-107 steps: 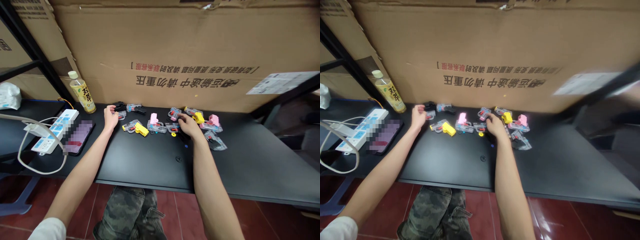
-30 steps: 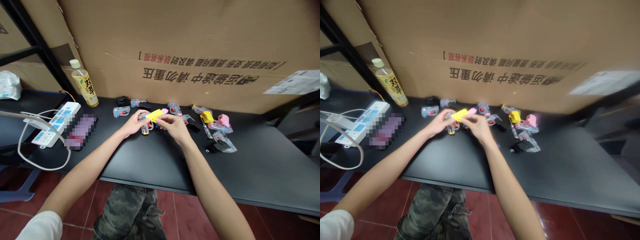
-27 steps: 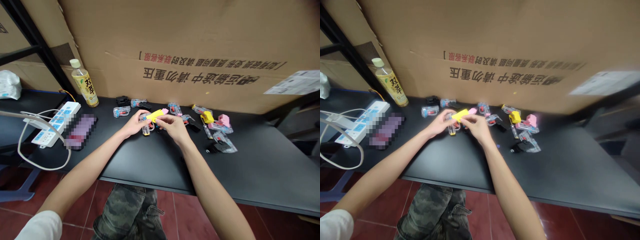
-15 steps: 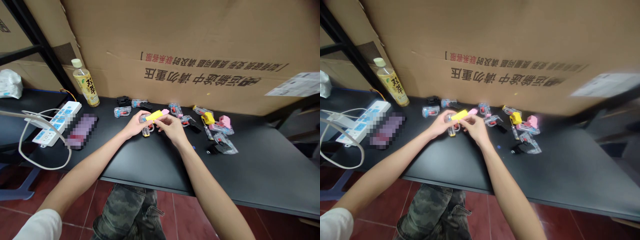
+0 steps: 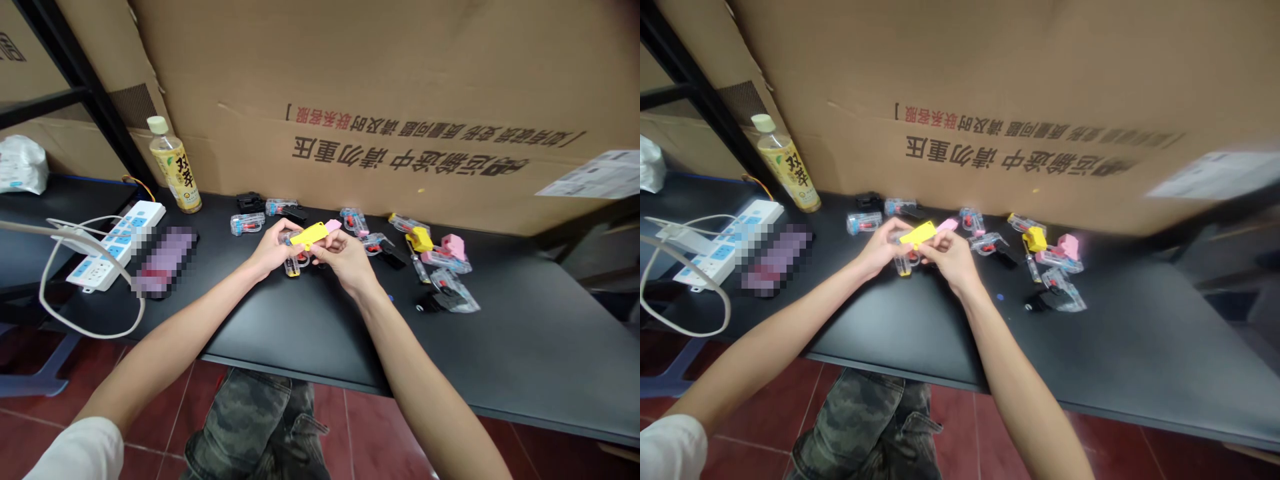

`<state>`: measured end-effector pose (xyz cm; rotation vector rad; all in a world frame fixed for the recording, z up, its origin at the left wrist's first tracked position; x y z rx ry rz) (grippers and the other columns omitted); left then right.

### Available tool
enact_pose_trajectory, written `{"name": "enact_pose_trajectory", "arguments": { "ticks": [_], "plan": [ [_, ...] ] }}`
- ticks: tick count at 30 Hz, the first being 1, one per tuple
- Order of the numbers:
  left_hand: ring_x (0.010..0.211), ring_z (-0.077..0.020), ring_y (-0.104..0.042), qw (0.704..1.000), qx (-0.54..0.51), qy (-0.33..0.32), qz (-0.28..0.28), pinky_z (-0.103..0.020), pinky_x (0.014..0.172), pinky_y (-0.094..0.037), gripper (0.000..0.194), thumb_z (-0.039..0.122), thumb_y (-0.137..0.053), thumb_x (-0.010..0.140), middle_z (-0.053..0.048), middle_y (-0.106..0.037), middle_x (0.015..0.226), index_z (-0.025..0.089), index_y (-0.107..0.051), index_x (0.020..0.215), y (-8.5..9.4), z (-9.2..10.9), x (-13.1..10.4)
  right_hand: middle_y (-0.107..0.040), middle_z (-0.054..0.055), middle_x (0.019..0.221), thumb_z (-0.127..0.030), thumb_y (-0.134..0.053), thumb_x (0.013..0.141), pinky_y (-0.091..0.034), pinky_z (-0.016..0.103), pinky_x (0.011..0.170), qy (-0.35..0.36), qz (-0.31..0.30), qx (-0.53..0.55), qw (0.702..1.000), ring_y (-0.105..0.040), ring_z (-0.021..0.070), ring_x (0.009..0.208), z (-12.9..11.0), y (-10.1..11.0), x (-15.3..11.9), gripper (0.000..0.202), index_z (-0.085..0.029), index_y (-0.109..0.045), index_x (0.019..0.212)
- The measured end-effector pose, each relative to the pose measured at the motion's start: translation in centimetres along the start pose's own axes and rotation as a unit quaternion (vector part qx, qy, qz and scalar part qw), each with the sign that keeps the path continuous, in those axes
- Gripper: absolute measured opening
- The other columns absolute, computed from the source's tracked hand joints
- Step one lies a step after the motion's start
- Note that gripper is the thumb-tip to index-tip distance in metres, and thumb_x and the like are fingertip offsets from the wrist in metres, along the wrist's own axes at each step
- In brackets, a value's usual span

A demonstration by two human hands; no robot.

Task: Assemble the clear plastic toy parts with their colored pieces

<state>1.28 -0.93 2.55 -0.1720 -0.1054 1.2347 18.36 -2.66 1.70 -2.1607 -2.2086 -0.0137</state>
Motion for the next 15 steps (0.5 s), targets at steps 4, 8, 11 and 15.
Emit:
{"name": "enact_pose_trajectory", "arguments": {
  "ticks": [4, 8, 11, 15],
  "plan": [
    [0.066, -0.0139, -0.067, 1.000, -0.004, -0.002, 0.001, -0.032, 0.070, -0.056, 0.031, 0.012, -0.075, 0.069, 0.002, -0.068, 0.081, 0.019, -0.056, 0.092, -0.01, 0.23, -0.10, -0.072, 0.003, 0.078, -0.056, -0.094, 0.053, -0.060, 0.035, 0.064, 0.000, -0.004, 0.000, 1.000, -0.070, 0.0191, 0.071, -0.18, -0.11, -0.15, 0.061, -0.024, -0.045, 0.067],
    [0.064, -0.0139, -0.066, 1.000, 0.002, 0.004, 0.004, -0.032, 0.067, -0.056, 0.030, 0.012, -0.075, 0.069, 0.002, -0.067, 0.080, 0.020, -0.056, 0.091, -0.02, 0.29, -0.17, -0.073, 0.003, 0.078, -0.053, -0.094, 0.056, -0.061, 0.038, 0.065, -0.002, -0.005, -0.011, 1.000, -0.071, 0.0210, 0.072, -0.32, -0.24, -0.29, 0.059, -0.025, -0.043, 0.067],
    [0.063, -0.0139, -0.066, 1.000, 0.001, 0.004, 0.005, -0.031, 0.066, -0.056, 0.030, 0.012, -0.075, 0.069, 0.003, -0.067, 0.079, 0.020, -0.055, 0.090, -0.06, 0.37, -0.20, -0.073, 0.003, 0.077, -0.050, -0.095, 0.058, -0.060, 0.038, 0.066, -0.002, -0.008, -0.005, 1.000, -0.071, 0.0217, 0.073, -0.34, -0.30, -0.32, 0.058, -0.025, -0.043, 0.066],
    [0.061, -0.0137, -0.067, 1.000, -0.008, 0.008, 0.008, -0.030, 0.064, -0.056, 0.030, 0.010, -0.075, 0.067, 0.003, -0.067, 0.076, 0.019, -0.055, 0.088, -0.14, 0.57, -0.24, -0.070, 0.001, 0.071, -0.050, -0.095, 0.057, -0.060, 0.037, 0.064, 0.002, -0.010, -0.001, 1.000, -0.071, 0.0211, 0.070, -0.45, -0.39, -0.34, 0.059, -0.024, -0.043, 0.064]
  ]
}}
Point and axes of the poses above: each hand's wrist, its own x-axis towards the middle knuckle, its own y-axis out of the back of the hand, z = x × y, the point moved 2 cm from there along x, towards the middle knuckle
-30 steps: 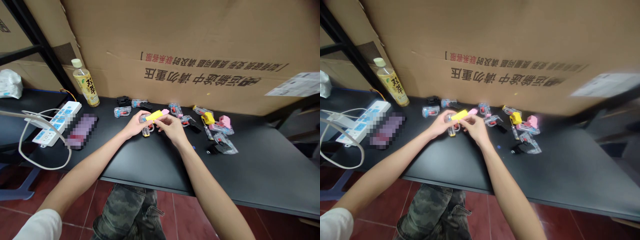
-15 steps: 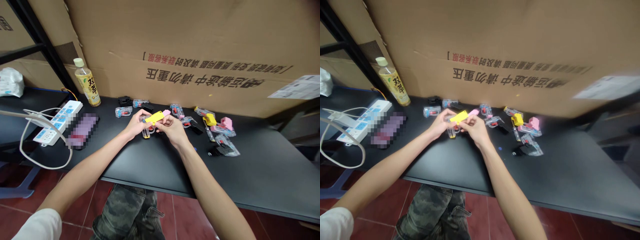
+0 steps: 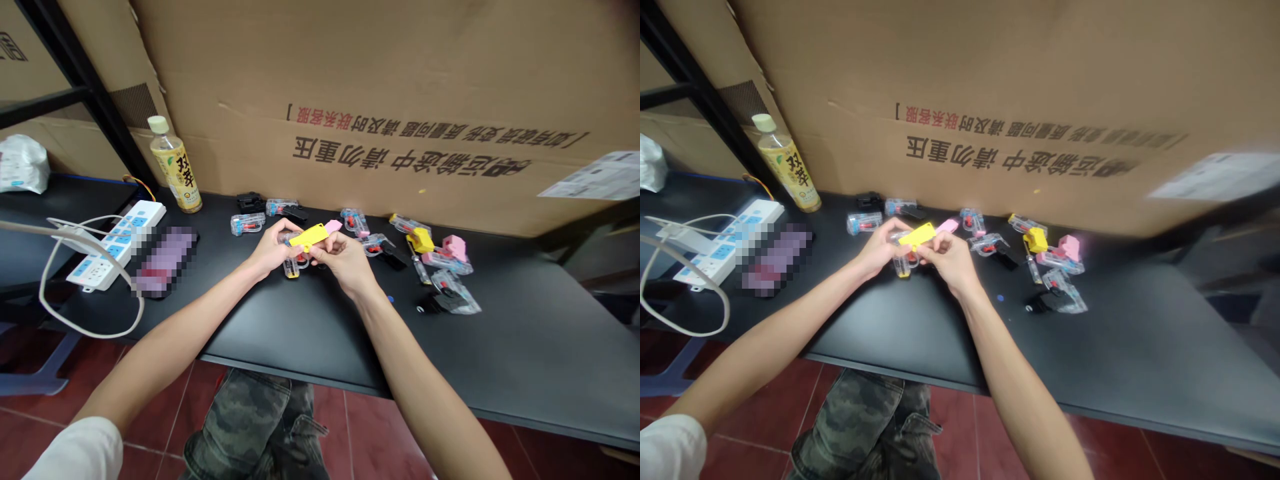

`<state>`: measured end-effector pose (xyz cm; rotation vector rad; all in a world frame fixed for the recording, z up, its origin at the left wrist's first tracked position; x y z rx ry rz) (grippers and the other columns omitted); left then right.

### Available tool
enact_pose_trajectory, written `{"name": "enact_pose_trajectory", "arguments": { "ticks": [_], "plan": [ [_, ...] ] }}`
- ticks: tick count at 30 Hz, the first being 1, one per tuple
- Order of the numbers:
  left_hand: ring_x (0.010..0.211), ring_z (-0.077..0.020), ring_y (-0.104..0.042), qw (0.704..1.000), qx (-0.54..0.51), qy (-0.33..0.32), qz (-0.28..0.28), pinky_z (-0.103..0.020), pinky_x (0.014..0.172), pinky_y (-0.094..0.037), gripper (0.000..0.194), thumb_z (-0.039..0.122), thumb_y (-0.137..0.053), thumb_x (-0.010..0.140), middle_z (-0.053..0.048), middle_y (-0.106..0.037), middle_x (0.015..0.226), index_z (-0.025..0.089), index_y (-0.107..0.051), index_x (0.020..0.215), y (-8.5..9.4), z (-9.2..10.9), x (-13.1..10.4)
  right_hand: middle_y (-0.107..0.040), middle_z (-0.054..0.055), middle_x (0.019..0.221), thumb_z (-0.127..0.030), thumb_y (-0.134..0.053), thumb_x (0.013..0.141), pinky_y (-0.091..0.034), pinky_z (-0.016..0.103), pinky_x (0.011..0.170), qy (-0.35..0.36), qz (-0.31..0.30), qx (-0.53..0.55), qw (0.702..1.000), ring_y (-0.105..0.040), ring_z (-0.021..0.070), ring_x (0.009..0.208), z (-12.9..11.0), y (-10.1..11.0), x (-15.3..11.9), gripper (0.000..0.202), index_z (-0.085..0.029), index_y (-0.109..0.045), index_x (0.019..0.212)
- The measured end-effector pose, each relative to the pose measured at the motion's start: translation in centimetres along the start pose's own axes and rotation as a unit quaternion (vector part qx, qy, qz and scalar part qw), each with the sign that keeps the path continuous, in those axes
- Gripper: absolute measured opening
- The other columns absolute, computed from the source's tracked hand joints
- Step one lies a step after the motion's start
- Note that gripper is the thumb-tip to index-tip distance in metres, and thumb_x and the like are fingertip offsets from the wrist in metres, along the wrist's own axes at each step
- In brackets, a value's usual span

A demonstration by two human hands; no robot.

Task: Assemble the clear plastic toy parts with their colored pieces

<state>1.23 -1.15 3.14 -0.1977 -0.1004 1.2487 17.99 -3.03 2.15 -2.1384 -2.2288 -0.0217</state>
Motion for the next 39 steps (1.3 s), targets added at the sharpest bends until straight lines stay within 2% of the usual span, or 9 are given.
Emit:
{"name": "enact_pose_trajectory", "arguments": {
  "ticks": [7, 19, 25, 28, 31, 35, 37, 39],
  "plan": [
    [0.058, -0.0133, -0.067, 1.000, -0.001, 0.007, 0.013, -0.027, 0.059, -0.056, 0.030, 0.007, -0.072, 0.065, 0.003, -0.067, 0.074, 0.017, -0.055, 0.087, -0.1, 0.2, -0.2, -0.070, 0.001, 0.068, -0.046, -0.098, 0.052, -0.058, 0.030, 0.058, -0.004, 0.010, 0.020, 1.000, -0.068, 0.0168, 0.063, -0.4, -0.2, -0.1, 0.059, -0.022, -0.044, 0.060],
    [0.058, -0.0115, -0.067, 1.000, -0.004, 0.005, 0.018, -0.024, 0.058, -0.054, 0.028, 0.002, -0.068, 0.065, 0.004, -0.066, 0.070, 0.017, -0.056, 0.085, -0.2, 0.4, -0.1, -0.070, 0.000, 0.067, -0.043, -0.098, 0.054, -0.056, 0.029, 0.057, 0.001, 0.004, 0.026, 1.000, -0.069, 0.0162, 0.063, -0.3, -0.3, -0.2, 0.059, -0.022, -0.043, 0.059],
    [0.057, -0.0124, -0.067, 1.000, -0.005, 0.006, 0.017, -0.025, 0.057, -0.056, 0.029, 0.001, -0.069, 0.066, 0.004, -0.067, 0.069, 0.017, -0.056, 0.086, -0.1, 0.1, -0.1, -0.070, 0.001, 0.071, -0.048, -0.095, 0.058, -0.059, 0.031, 0.060, 0.005, -0.001, 0.004, 1.000, -0.070, 0.0174, 0.066, -0.1, -0.2, -0.2, 0.061, -0.022, -0.040, 0.061],
    [0.057, -0.0130, -0.067, 1.000, -0.009, 0.008, 0.006, -0.027, 0.058, -0.056, 0.028, 0.004, -0.071, 0.069, 0.002, -0.068, 0.071, 0.017, -0.056, 0.089, 0.0, -0.2, 0.1, -0.072, 0.002, 0.075, -0.050, -0.095, 0.058, -0.060, 0.031, 0.061, 0.000, -0.007, 0.000, 1.000, -0.071, 0.0175, 0.069, -0.3, 0.2, 0.0, 0.060, -0.023, -0.043, 0.068],
    [0.059, -0.0136, -0.069, 1.000, -0.008, 0.004, -0.028, -0.028, 0.061, -0.056, 0.028, 0.009, -0.073, 0.074, 0.001, -0.069, 0.076, 0.017, -0.057, 0.095, 0.3, -0.2, 0.2, -0.071, 0.001, 0.081, -0.054, -0.093, 0.060, -0.060, 0.029, 0.056, -0.007, -0.005, -0.022, 1.000, -0.070, 0.0170, 0.068, -0.6, 1.1, 0.2, 0.060, -0.024, -0.046, 0.082],
    [0.059, -0.0140, -0.068, 0.996, 0.023, 0.004, -0.082, -0.025, 0.059, -0.052, 0.031, 0.020, -0.076, 0.078, 0.000, -0.069, 0.074, 0.017, -0.060, 0.105, 0.5, -0.1, 0.4, -0.067, 0.003, 0.098, -0.065, -0.078, 0.076, -0.058, 0.028, 0.049, 0.041, 0.017, -0.082, 0.996, -0.067, 0.0153, 0.067, -0.9, 2.0, 0.5, 0.054, -0.027, -0.057, 0.108],
    [0.055, -0.0119, -0.065, 0.998, 0.035, 0.002, -0.055, -0.022, 0.054, -0.047, 0.024, 0.029, -0.072, 0.085, 0.002, -0.066, 0.071, 0.018, -0.060, 0.102, 0.6, -0.3, 0.6, -0.067, 0.005, 0.100, -0.065, -0.070, 0.084, -0.058, 0.029, 0.051, 0.064, -0.016, -0.134, 0.989, -0.066, 0.0161, 0.069, -0.7, 1.8, 0.5, 0.050, -0.027, -0.063, 0.116],
    [0.048, -0.0083, -0.056, 0.999, 0.050, -0.009, 0.004, -0.020, 0.048, -0.041, 0.018, 0.036, -0.066, 0.092, 0.004, -0.062, 0.067, 0.019, -0.060, 0.095, 0.8, -0.5, 0.7, -0.069, 0.006, 0.098, -0.061, -0.067, 0.088, -0.058, 0.030, 0.055, 0.075, -0.055, -0.181, 0.979, -0.066, 0.0173, 0.071, -0.2, 1.4, 0.4, 0.044, -0.024, -0.068, 0.113]
  ]
}}
Point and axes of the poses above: each hand's wrist, its own x-axis towards the middle knuckle, its own y-axis out of the back of the hand, z = x × y, the point moved 2 cm from there along x, towards the middle knuckle
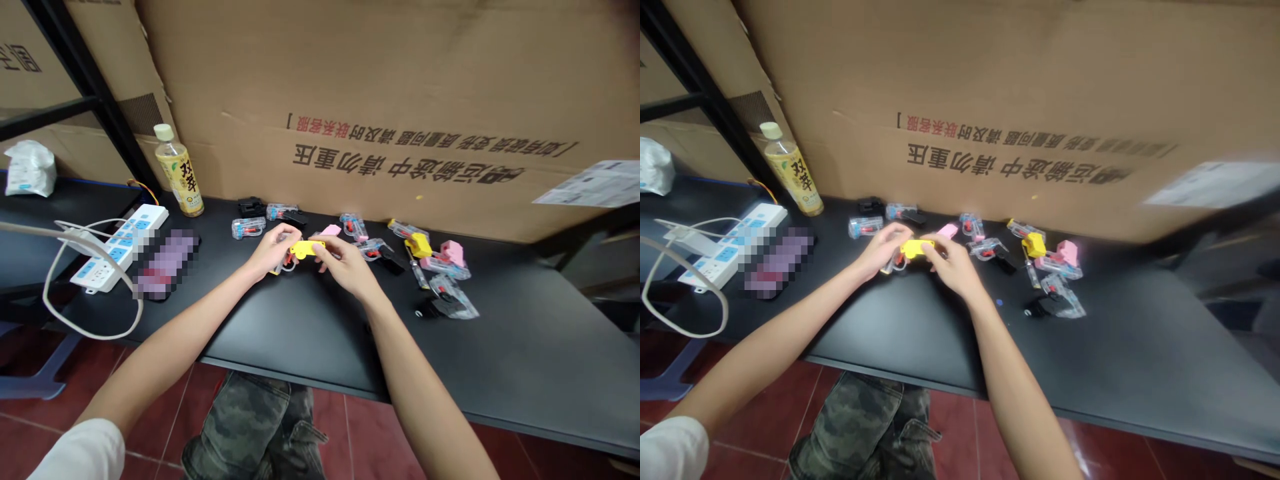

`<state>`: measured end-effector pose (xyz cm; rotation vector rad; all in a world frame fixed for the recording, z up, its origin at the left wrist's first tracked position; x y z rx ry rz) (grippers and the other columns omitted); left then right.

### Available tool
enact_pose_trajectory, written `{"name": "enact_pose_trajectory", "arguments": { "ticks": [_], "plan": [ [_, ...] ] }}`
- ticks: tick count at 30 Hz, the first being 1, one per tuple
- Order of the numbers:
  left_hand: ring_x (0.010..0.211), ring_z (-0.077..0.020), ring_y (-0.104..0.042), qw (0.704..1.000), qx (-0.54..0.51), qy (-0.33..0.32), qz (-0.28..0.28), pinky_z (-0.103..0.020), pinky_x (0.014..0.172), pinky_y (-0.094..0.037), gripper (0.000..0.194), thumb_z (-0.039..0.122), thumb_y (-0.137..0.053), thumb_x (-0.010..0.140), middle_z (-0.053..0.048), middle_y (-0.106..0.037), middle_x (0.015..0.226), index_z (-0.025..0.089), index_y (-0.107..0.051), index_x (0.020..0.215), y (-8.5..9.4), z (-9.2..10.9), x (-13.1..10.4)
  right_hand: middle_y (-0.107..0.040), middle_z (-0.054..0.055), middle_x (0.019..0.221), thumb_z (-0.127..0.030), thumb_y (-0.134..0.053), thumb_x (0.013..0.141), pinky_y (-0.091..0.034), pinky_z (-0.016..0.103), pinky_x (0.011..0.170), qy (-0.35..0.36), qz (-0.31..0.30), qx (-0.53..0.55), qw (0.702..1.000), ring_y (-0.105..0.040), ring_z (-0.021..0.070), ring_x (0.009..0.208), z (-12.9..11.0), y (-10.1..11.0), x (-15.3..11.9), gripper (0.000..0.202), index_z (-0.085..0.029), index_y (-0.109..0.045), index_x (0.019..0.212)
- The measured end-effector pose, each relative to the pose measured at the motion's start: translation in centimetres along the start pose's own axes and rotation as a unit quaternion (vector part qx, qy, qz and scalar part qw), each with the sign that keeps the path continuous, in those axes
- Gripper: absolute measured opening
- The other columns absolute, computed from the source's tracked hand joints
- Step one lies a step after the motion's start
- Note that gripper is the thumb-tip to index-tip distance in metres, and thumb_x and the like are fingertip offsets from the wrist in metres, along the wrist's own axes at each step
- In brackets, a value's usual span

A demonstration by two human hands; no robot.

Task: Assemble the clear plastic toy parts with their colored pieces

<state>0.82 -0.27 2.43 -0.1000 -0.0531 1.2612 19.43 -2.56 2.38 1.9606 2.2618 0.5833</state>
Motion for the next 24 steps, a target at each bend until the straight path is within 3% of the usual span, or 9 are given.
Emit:
{"name": "enact_pose_trajectory", "arguments": {
  "ticks": [4, 7, 10, 14, 19, 24],
  "plan": [
    [0.047, -0.0054, -0.046, 0.998, 0.039, -0.010, 0.054, -0.019, 0.047, -0.037, 0.021, 0.037, -0.062, 0.096, 0.005, -0.057, 0.067, 0.018, -0.061, 0.087, 0.0, -0.5, 0.1, -0.070, 0.006, 0.089, -0.057, -0.064, 0.091, -0.059, 0.033, 0.058, -0.013, -0.027, -0.015, 0.999, -0.068, 0.0192, 0.071, 0.6, -0.6, -0.1, 0.039, -0.022, -0.067, 0.108],
    [0.051, -0.0068, -0.047, 0.997, 0.038, -0.007, 0.066, -0.019, 0.049, -0.037, 0.023, 0.039, -0.061, 0.096, 0.004, -0.057, 0.068, 0.018, -0.062, 0.087, 0.0, -0.7, 0.1, -0.070, 0.003, 0.077, -0.058, -0.066, 0.089, -0.057, 0.032, 0.057, -0.041, -0.040, -0.002, 0.998, -0.067, 0.0181, 0.064, 0.7, -1.1, -0.3, 0.038, -0.022, -0.061, 0.100],
    [0.058, -0.0086, -0.051, 0.993, 0.015, -0.018, 0.117, -0.019, 0.053, -0.040, 0.025, 0.041, -0.061, 0.097, 0.002, -0.058, 0.071, 0.018, -0.062, 0.086, 0.2, -0.7, 0.2, -0.073, 0.003, 0.076, -0.057, -0.069, 0.086, -0.054, 0.028, 0.052, -0.070, -0.077, 0.027, 0.994, -0.067, 0.0161, 0.061, 0.5, -2.3, -0.7, 0.039, -0.024, -0.050, 0.091],
    [0.069, -0.0095, -0.055, 0.987, 0.006, -0.039, 0.155, -0.018, 0.062, -0.043, 0.025, 0.040, -0.058, 0.099, 0.001, -0.061, 0.079, 0.019, -0.062, 0.086, 0.4, -0.5, 0.3, -0.074, 0.001, 0.080, -0.058, -0.070, 0.085, -0.050, 0.024, 0.044, -0.077, -0.094, 0.056, 0.991, -0.064, 0.0141, 0.057, 0.0, -4.0, -1.1, 0.042, -0.024, -0.046, 0.095],
    [0.073, -0.0101, -0.059, 0.987, 0.040, -0.073, 0.138, -0.018, 0.062, -0.046, 0.024, 0.043, -0.056, 0.099, 0.000, -0.064, 0.088, 0.020, -0.062, 0.094, 0.3, -0.2, 0.3, -0.069, 0.001, 0.078, -0.057, -0.071, 0.084, -0.053, 0.026, 0.045, -0.057, -0.045, 0.078, 0.994, -0.066, 0.0163, 0.062, 0.0, -3.3, -0.6, 0.046, -0.022, -0.058, 0.111],
    [0.044, -0.0076, -0.049, 0.998, 0.068, -0.006, -0.004, -0.019, 0.043, -0.031, 0.026, 0.042, -0.048, 0.102, 0.003, -0.061, 0.074, 0.022, -0.058, 0.115, -0.1, -0.9, 0.3, -0.057, -0.003, 0.064, -0.063, -0.058, 0.092, -0.044, 0.027, 0.045, -0.033, 0.088, 0.004, 0.996, -0.053, 0.0130, 0.048, -0.4, -0.4, -0.2, 0.043, -0.022, -0.066, 0.102]
  ]
}}
Point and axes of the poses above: each hand's wrist, its own x-axis towards the middle knuckle, its own y-axis out of the back of the hand, z = x × y, the point moved 2 cm from there along x, towards the middle knuckle
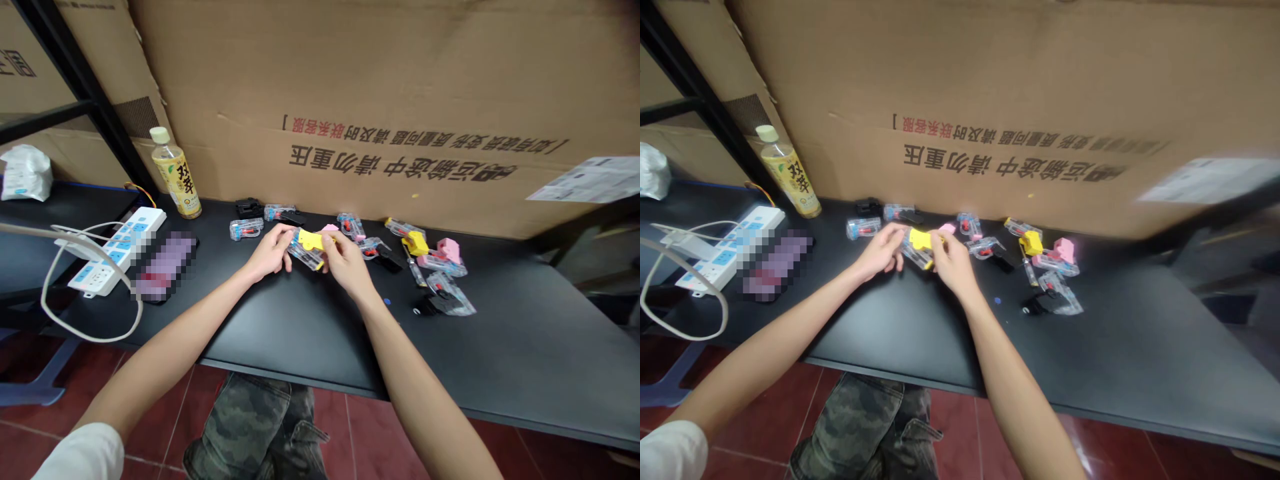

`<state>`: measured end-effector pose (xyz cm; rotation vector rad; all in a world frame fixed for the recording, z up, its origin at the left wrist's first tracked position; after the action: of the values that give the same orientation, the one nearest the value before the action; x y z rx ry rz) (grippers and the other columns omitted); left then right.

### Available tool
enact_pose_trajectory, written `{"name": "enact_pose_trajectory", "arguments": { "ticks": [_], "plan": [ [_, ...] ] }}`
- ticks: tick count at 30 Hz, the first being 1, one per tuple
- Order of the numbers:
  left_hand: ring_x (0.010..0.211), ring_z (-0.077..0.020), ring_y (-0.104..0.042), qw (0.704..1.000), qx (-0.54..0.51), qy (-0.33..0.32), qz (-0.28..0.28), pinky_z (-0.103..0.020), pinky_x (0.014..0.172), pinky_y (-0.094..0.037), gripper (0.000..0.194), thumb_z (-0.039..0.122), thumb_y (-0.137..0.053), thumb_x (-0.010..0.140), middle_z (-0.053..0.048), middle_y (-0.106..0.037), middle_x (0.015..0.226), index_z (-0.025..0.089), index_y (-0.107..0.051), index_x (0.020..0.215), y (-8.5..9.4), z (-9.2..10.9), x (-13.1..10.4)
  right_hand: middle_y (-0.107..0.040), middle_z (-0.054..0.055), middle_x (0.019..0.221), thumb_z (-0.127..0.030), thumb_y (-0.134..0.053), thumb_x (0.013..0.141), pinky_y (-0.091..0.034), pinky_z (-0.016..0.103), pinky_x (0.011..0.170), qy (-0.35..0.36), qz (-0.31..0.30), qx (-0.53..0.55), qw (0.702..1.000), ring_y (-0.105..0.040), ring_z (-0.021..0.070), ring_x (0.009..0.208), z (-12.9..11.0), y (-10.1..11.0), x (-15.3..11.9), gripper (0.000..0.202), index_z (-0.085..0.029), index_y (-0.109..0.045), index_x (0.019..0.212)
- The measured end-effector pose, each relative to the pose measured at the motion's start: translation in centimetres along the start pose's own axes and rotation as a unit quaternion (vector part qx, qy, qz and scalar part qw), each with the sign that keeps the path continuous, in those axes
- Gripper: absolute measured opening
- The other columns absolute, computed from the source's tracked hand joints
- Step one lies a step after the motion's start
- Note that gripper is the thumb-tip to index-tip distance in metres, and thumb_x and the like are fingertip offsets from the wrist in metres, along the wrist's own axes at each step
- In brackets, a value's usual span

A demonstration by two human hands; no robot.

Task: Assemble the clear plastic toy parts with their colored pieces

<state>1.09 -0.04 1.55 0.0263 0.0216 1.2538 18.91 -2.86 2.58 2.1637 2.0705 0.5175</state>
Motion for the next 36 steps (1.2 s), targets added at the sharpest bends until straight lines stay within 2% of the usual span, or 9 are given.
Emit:
{"name": "enact_pose_trajectory", "arguments": {
  "ticks": [3, 6, 8, 12, 15, 20, 26, 31, 36],
  "plan": [
    [0.047, -0.0084, -0.049, 0.998, 0.047, -0.038, -0.013, -0.021, 0.051, -0.040, 0.025, 0.038, -0.050, 0.101, 0.003, -0.061, 0.069, 0.020, -0.063, 0.112, 0.3, 0.1, 0.1, -0.050, -0.004, 0.059, -0.066, -0.055, 0.093, -0.037, 0.027, 0.046, 0.030, 0.003, -0.034, 0.999, -0.046, 0.0120, 0.047, -0.6, 0.4, 0.0, 0.044, -0.022, -0.063, 0.087],
    [0.076, -0.0141, -0.065, 0.988, 0.109, -0.111, -0.008, -0.025, 0.075, -0.050, 0.025, 0.036, -0.050, 0.100, -0.002, -0.072, 0.087, 0.019, -0.069, 0.100, 0.7, 0.8, 0.1, -0.050, -0.003, 0.059, -0.070, -0.056, 0.091, -0.033, 0.028, 0.048, 0.058, 0.009, -0.056, 0.997, -0.045, 0.0124, 0.050, -1.0, 0.1, -0.2, 0.050, -0.022, -0.060, 0.078],
    [0.090, -0.0172, -0.068, 0.977, 0.154, -0.140, -0.042, -0.028, 0.085, -0.049, 0.027, 0.034, -0.047, 0.101, -0.004, -0.075, 0.098, 0.020, -0.070, 0.099, 0.4, 1.3, -0.3, -0.050, -0.002, 0.056, -0.074, -0.053, 0.090, -0.032, 0.028, 0.048, 0.055, 0.015, -0.058, 0.997, -0.045, 0.0132, 0.049, -1.0, 0.0, -0.2, 0.055, -0.022, -0.062, 0.076],
    [0.081, -0.0168, -0.064, 0.969, 0.193, -0.126, -0.082, -0.027, 0.078, -0.046, 0.033, 0.038, -0.043, 0.103, -0.001, -0.073, 0.089, 0.021, -0.071, 0.101, -0.5, 1.6, -1.2, -0.051, -0.002, 0.051, -0.080, -0.054, 0.086, -0.032, 0.028, 0.044, 0.018, -0.001, -0.039, 0.999, -0.045, 0.0136, 0.045, -0.3, 0.6, 0.2, 0.061, -0.021, -0.066, 0.077],
    [0.075, -0.0149, -0.061, 0.976, 0.180, -0.114, -0.033, -0.026, 0.075, -0.044, 0.033, 0.041, -0.043, 0.103, -0.001, -0.071, 0.085, 0.021, -0.069, 0.106, -0.4, 1.4, -1.2, -0.053, -0.001, 0.054, -0.079, -0.059, 0.082, -0.030, 0.026, 0.042, -0.004, 0.030, -0.032, 0.999, -0.043, 0.0120, 0.046, 0.5, 2.3, 0.9, 0.061, -0.020, -0.064, 0.070],
    [0.076, -0.0148, -0.061, 0.974, 0.184, -0.120, 0.054, -0.026, 0.078, -0.046, 0.019, 0.031, -0.051, 0.099, 0.000, -0.067, 0.082, 0.021, -0.066, 0.105, 0.9, 0.4, 0.1, -0.050, -0.005, 0.053, -0.075, -0.063, 0.082, -0.030, 0.024, 0.035, -0.088, 0.208, 0.130, 0.965, -0.042, 0.0109, 0.039, 2.8, 6.7, 2.1, 0.052, -0.023, -0.058, 0.080],
    [0.108, -0.0253, -0.058, 0.910, 0.372, -0.139, 0.121, -0.041, 0.103, -0.043, 0.024, 0.017, -0.052, 0.092, -0.010, -0.067, 0.109, 0.020, -0.063, 0.113, 2.4, 0.2, 0.6, -0.068, -0.001, 0.079, -0.053, -0.074, 0.084, -0.053, 0.024, 0.049, -0.109, 0.284, 0.221, 0.927, -0.064, 0.0117, 0.055, 4.7, 9.5, 2.9, 0.037, -0.024, -0.052, 0.090],
    [0.129, -0.0352, -0.046, 0.846, 0.468, -0.070, 0.248, -0.053, 0.112, -0.033, 0.037, 0.017, -0.055, 0.089, -0.017, -0.058, 0.131, 0.021, -0.059, 0.125, 4.5, 0.3, 0.5, -0.063, -0.002, 0.086, -0.053, -0.072, 0.083, -0.046, 0.022, 0.039, -0.110, 0.315, 0.169, 0.927, -0.060, 0.0101, 0.051, 5.8, 9.4, 3.1, 0.039, -0.027, -0.045, 0.096],
    [0.128, -0.0339, -0.048, 0.852, 0.474, -0.062, 0.211, -0.052, 0.113, -0.033, 0.037, 0.018, -0.056, 0.087, -0.015, -0.058, 0.129, 0.023, -0.059, 0.123, 4.6, 0.1, 0.8, -0.059, 0.003, 0.094, -0.057, -0.073, 0.078, -0.037, 0.025, 0.036, -0.078, 0.347, 0.037, 0.934, -0.052, 0.0108, 0.052, 6.7, 9.5, 3.2, 0.045, -0.026, -0.047, 0.097]
  ]
}}
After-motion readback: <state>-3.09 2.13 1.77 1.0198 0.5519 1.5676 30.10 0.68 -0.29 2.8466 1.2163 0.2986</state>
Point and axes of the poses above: each hand's wrist, its own x-axis towards the middle knuckle, its own y-axis out of the back of the hand, z = x × y, the point moved 2 cm from there along x, towards the middle knuckle
